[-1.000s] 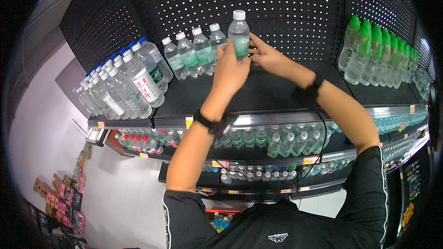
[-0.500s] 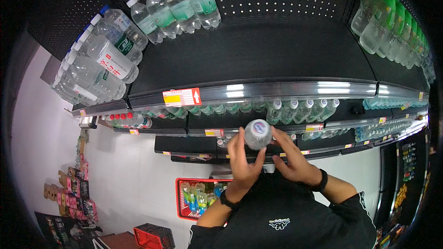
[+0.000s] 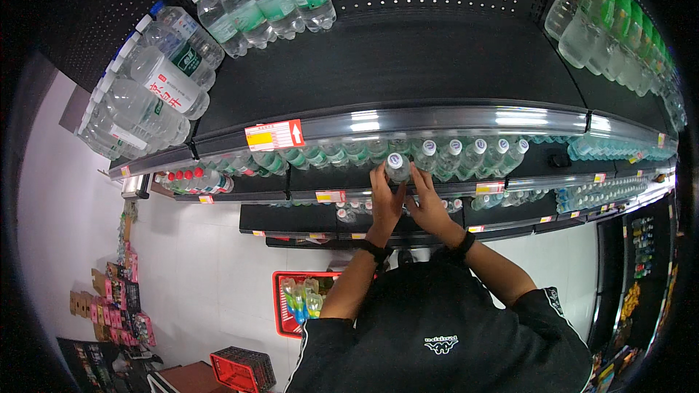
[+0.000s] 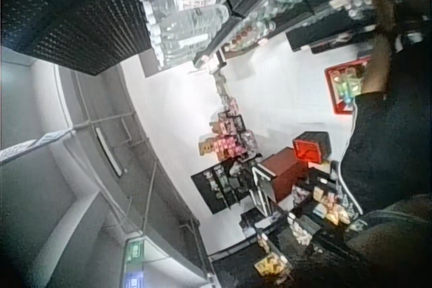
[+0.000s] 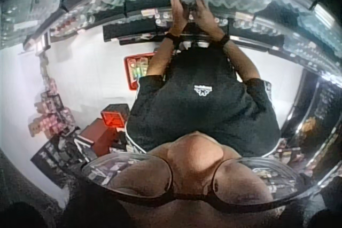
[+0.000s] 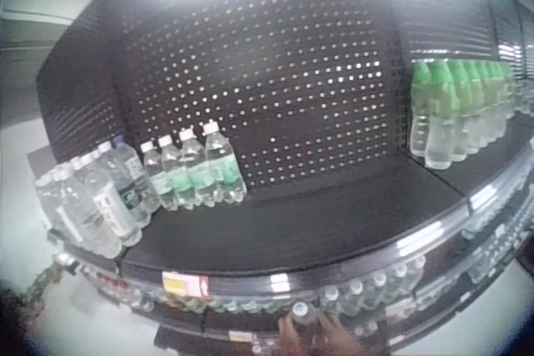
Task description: The person picks up several bottles of water and sports drinks one at a time and places them onto a shelf.
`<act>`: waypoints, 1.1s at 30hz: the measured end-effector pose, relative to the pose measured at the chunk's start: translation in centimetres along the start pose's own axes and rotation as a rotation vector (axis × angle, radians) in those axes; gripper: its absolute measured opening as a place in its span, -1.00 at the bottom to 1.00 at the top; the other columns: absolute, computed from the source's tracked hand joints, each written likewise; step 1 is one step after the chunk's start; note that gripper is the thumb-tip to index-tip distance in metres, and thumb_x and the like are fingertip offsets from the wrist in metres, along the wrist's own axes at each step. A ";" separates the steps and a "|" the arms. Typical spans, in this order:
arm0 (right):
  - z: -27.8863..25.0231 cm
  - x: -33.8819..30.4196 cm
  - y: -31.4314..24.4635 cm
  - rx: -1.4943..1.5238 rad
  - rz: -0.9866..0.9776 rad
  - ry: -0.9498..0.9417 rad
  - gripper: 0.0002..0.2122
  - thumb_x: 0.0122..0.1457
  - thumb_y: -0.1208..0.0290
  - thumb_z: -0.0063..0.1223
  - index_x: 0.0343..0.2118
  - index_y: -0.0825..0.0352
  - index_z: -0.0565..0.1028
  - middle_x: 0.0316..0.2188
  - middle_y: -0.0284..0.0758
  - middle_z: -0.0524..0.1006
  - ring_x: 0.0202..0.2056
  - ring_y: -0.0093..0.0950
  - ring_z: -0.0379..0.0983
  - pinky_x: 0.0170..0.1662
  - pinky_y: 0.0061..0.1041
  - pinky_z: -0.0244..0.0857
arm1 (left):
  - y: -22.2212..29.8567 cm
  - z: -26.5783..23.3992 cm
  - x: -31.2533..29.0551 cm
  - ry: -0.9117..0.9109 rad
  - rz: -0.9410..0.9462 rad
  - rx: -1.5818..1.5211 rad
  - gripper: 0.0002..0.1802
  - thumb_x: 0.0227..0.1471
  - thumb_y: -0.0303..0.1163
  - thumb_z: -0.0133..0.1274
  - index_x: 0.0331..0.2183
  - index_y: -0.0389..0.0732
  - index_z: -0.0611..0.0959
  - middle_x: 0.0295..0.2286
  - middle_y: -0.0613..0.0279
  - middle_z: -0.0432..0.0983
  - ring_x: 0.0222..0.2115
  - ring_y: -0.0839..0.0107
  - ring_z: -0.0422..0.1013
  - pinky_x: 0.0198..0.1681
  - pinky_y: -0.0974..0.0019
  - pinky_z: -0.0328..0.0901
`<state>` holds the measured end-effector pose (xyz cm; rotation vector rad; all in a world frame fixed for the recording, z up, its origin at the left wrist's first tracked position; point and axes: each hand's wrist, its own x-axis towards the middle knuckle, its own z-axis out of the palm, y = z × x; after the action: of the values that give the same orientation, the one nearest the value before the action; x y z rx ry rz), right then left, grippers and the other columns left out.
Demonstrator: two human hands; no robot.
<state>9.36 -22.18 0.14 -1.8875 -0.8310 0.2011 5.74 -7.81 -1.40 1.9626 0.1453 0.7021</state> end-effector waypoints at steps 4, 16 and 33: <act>1.0 -0.1 0.6 -0.050 -0.064 0.055 -0.20 0.13 0.67 0.01 0.41 0.35 -0.10 0.33 0.10 0.03 0.33 0.07 0.04 0.25 -0.27 0.21 | -1.1 1.1 0.8 0.030 -0.029 -0.005 -0.29 0.12 -0.33 0.22 0.21 -0.30 0.31 -0.03 -0.05 0.29 0.00 0.04 0.38 0.02 0.10 0.34; 0.3 -3.4 1.9 0.014 -0.017 -0.069 -0.48 0.18 0.60 -0.02 0.24 0.45 0.24 0.11 0.11 0.36 0.13 0.06 0.34 0.13 -0.15 0.27 | -1.2 0.7 -1.8 0.034 -0.055 0.107 -0.43 0.21 -0.30 0.11 0.17 -0.29 0.35 -0.01 -0.07 0.31 0.04 0.03 0.34 0.05 0.10 0.29; -16.0 11.5 -29.8 -0.266 -0.686 -0.210 -0.77 0.16 0.38 0.04 -0.21 0.43 0.53 -0.31 -0.04 0.59 -0.28 -0.11 0.57 -0.17 -0.20 0.44 | 24.5 -18.0 13.4 0.065 0.404 -0.153 -0.73 0.19 -0.51 -0.05 -0.07 -0.31 0.56 -0.12 0.17 0.52 -0.12 0.39 0.47 -0.08 0.35 0.33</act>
<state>12.14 -19.63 35.69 -1.7220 -1.6614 -0.1483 2.43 -0.53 30.83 1.8391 -0.2671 1.0073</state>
